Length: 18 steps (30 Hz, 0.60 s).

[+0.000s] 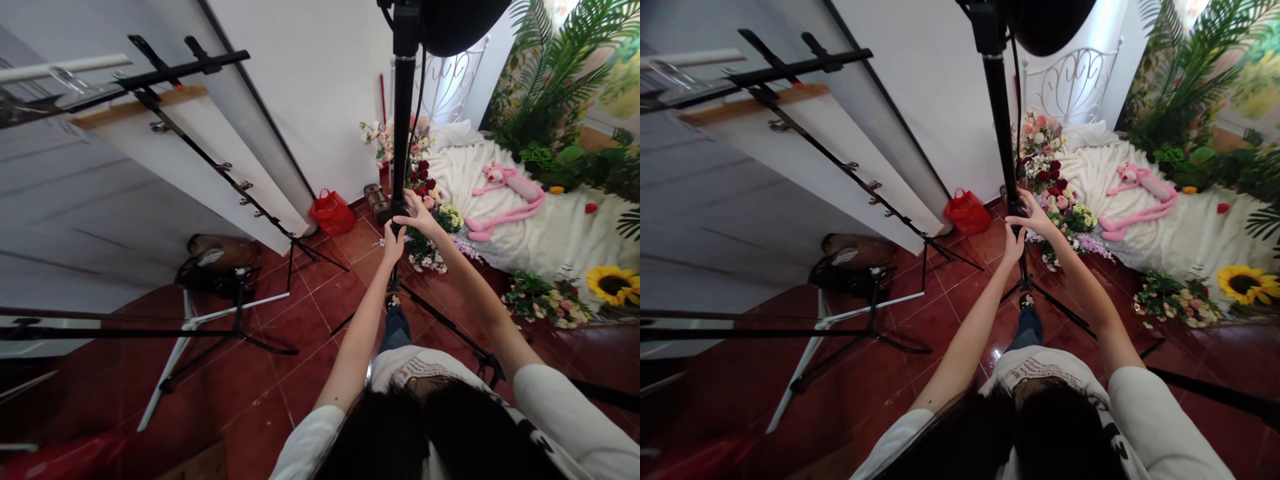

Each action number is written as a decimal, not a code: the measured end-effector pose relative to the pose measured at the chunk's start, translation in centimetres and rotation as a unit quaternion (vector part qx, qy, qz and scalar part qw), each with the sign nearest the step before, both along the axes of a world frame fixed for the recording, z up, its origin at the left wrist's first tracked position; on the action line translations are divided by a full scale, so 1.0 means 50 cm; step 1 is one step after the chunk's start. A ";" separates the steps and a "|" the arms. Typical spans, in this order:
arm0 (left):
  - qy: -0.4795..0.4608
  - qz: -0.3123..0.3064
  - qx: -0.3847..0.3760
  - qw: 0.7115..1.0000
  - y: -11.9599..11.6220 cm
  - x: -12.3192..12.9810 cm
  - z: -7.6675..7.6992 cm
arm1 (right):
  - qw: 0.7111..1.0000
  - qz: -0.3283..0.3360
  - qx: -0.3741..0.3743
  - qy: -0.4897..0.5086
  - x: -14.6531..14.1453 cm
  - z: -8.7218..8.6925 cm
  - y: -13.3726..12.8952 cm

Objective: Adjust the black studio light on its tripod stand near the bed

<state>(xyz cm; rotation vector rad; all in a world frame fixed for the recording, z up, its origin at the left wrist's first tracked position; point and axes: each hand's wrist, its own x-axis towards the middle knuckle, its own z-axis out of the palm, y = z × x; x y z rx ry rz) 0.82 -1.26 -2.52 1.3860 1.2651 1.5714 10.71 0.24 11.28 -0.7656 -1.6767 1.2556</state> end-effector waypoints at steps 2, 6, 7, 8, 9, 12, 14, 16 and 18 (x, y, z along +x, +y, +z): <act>-0.002 -0.003 0.006 1.000 -0.001 0.001 -0.001 | 0.999 -0.009 0.027 -0.032 0.027 -0.023 -0.018; -0.003 0.011 0.006 1.000 -0.005 0.005 -0.003 | 0.984 -0.070 0.088 -0.138 0.075 -0.077 -0.044; -0.003 0.017 0.007 1.000 -0.006 0.006 -0.003 | 0.978 -0.086 0.099 -0.161 0.082 -0.091 -0.046; -0.002 0.022 0.008 1.000 -0.006 0.007 -0.003 | 0.973 -0.098 0.107 -0.180 0.086 -0.104 -0.046; -0.002 0.024 0.010 1.000 -0.007 0.007 -0.003 | 0.969 -0.107 0.113 -0.194 0.087 -0.116 -0.045; -0.001 0.020 0.010 1.000 -0.006 0.007 -0.005 | 0.963 -0.116 0.114 -0.217 0.079 -0.147 -0.036; 0.000 0.014 0.010 1.000 -0.004 0.005 -0.006 | 0.960 -0.118 0.107 -0.228 0.068 -0.159 -0.029; 0.000 0.009 0.012 1.000 -0.003 0.004 -0.006 | 0.959 -0.129 0.100 -0.232 0.055 -0.165 -0.023; -0.003 0.005 0.016 1.000 -0.002 0.003 -0.005 | 0.960 -0.147 0.089 -0.223 0.044 -0.166 -0.016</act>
